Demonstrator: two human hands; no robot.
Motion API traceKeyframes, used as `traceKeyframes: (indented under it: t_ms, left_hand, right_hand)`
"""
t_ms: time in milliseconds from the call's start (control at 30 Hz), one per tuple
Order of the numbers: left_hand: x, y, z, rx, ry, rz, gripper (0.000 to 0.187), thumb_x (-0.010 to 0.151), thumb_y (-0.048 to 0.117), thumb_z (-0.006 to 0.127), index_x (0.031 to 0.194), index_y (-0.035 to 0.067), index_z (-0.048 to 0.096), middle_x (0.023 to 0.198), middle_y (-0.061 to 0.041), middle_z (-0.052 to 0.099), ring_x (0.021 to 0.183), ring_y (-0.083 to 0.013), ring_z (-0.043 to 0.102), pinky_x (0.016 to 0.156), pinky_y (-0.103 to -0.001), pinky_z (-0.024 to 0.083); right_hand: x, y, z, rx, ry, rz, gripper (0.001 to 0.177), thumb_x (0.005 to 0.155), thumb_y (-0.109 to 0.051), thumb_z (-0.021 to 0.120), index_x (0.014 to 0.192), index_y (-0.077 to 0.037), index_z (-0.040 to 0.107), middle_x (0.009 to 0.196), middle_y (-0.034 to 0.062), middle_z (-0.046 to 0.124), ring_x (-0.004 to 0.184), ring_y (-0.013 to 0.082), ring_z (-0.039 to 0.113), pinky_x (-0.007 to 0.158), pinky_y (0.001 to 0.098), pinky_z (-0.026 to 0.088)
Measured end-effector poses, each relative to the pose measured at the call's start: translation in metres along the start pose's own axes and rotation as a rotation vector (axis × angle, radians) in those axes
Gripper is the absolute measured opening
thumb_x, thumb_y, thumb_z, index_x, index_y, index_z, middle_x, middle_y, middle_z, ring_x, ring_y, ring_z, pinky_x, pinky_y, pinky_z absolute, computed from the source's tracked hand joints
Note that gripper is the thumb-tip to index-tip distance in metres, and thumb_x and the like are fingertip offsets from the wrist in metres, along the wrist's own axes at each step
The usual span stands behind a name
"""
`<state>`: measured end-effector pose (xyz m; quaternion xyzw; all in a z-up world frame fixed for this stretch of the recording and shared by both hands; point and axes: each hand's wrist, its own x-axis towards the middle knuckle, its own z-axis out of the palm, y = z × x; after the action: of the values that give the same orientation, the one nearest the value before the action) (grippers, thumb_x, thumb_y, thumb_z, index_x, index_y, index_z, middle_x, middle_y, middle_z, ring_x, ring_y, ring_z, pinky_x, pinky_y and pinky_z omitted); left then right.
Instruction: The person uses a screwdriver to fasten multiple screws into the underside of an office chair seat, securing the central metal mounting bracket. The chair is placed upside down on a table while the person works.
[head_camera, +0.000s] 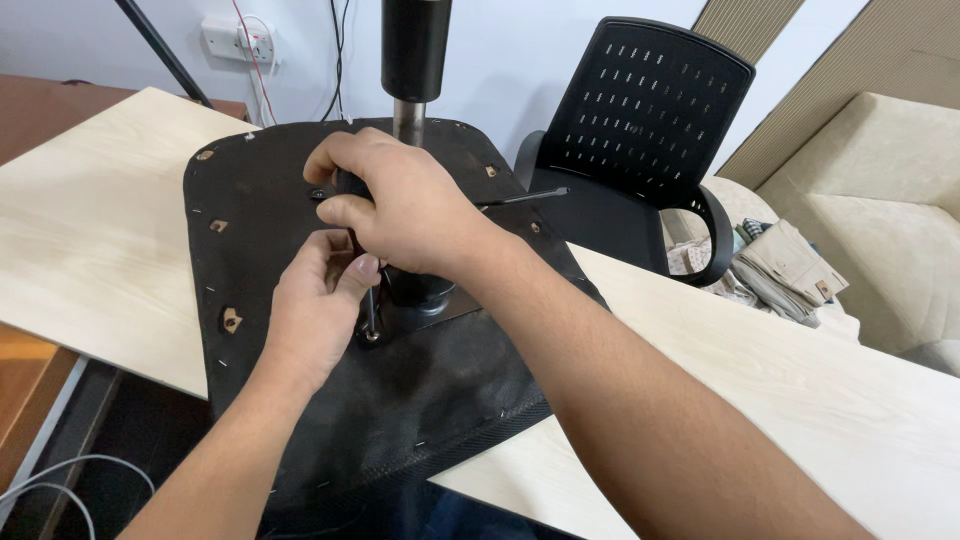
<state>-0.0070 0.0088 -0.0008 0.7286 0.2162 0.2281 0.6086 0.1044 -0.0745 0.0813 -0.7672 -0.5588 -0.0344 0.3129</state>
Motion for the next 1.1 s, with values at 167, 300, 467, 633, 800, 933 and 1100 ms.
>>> traceKeyframes:
  t_ms: [167, 300, 467, 633, 800, 933, 1100]
  left_hand:
    - [0.003, 0.001, -0.003, 0.038, -0.029, 0.013, 0.025, 0.097, 0.019, 0.063, 0.116, 0.004, 0.064, 0.103, -0.003, 0.077, 0.093, -0.0109, 0.069, 0.09, -0.029, 0.053]
    - [0.004, -0.001, -0.002, -0.051, -0.085, 0.016, 0.029, 0.097, 0.022, 0.063, 0.119, 0.003, 0.065, 0.103, -0.004, 0.078, 0.092, -0.011, 0.069, 0.087, -0.03, 0.054]
    - [0.0, 0.005, 0.0, 0.202, -0.019, 0.017, 0.036, 0.092, 0.025, 0.073, 0.122, 0.005, 0.067, 0.1, -0.009, 0.075, 0.09, -0.0176, 0.07, 0.084, -0.033, 0.053]
    - [0.0, 0.009, -0.002, 0.253, -0.007, 0.052, 0.029, 0.092, 0.023, 0.071, 0.116, 0.007, 0.071, 0.102, -0.008, 0.077, 0.092, -0.0169, 0.072, 0.083, -0.034, 0.053]
    - [0.001, 0.008, -0.007, 0.292, -0.026, -0.061, 0.032, 0.093, 0.026, 0.07, 0.12, 0.011, 0.07, 0.098, -0.008, 0.078, 0.09, -0.0192, 0.072, 0.083, -0.035, 0.053]
    - [-0.002, 0.001, -0.008, 0.247, -0.03, 0.013, 0.029, 0.098, 0.026, 0.062, 0.121, 0.009, 0.068, 0.101, -0.007, 0.077, 0.093, -0.017, 0.073, 0.085, -0.035, 0.053]
    - [-0.004, -0.008, -0.005, 0.218, -0.057, 0.085, 0.028, 0.102, 0.027, 0.058, 0.119, 0.006, 0.066, 0.099, -0.008, 0.076, 0.094, -0.0168, 0.071, 0.089, -0.034, 0.052]
  right_hand:
    - [0.003, 0.009, -0.009, 0.231, -0.119, -0.095, 0.043, 0.084, -0.018, 0.07, 0.126, -0.01, 0.064, 0.117, 0.0091, 0.07, 0.112, 0.0249, 0.07, 0.099, 0.0366, 0.056]
    - [0.004, 0.016, -0.019, 0.233, -0.172, -0.187, 0.045, 0.083, -0.017, 0.068, 0.126, -0.008, 0.061, 0.12, 0.0096, 0.071, 0.111, 0.0265, 0.07, 0.097, 0.0371, 0.055]
    - [-0.007, 0.006, 0.001, -0.012, 0.049, -0.055, 0.033, 0.085, -0.026, 0.075, 0.108, -0.006, 0.06, 0.102, 0.0112, 0.072, 0.099, 0.0298, 0.07, 0.087, 0.0408, 0.055]
    - [-0.004, 0.008, 0.006, 0.035, 0.038, -0.099, 0.033, 0.088, -0.019, 0.073, 0.113, -0.007, 0.056, 0.107, 0.0125, 0.069, 0.103, 0.0322, 0.069, 0.09, 0.0423, 0.055]
    - [-0.005, 0.005, -0.002, 0.149, -0.101, -0.077, 0.041, 0.086, -0.012, 0.07, 0.122, -0.01, 0.052, 0.112, 0.0102, 0.069, 0.105, 0.0306, 0.071, 0.09, 0.0421, 0.055]
    - [-0.017, -0.012, 0.008, -0.031, 0.073, -0.014, 0.042, 0.089, -0.018, 0.074, 0.123, -0.013, 0.052, 0.111, 0.011, 0.066, 0.102, 0.0333, 0.068, 0.089, 0.0438, 0.054]
    - [-0.021, -0.011, 0.011, -0.011, 0.045, 0.073, 0.045, 0.09, -0.02, 0.075, 0.128, -0.015, 0.05, 0.116, 0.01, 0.065, 0.101, 0.031, 0.07, 0.09, 0.0427, 0.056]
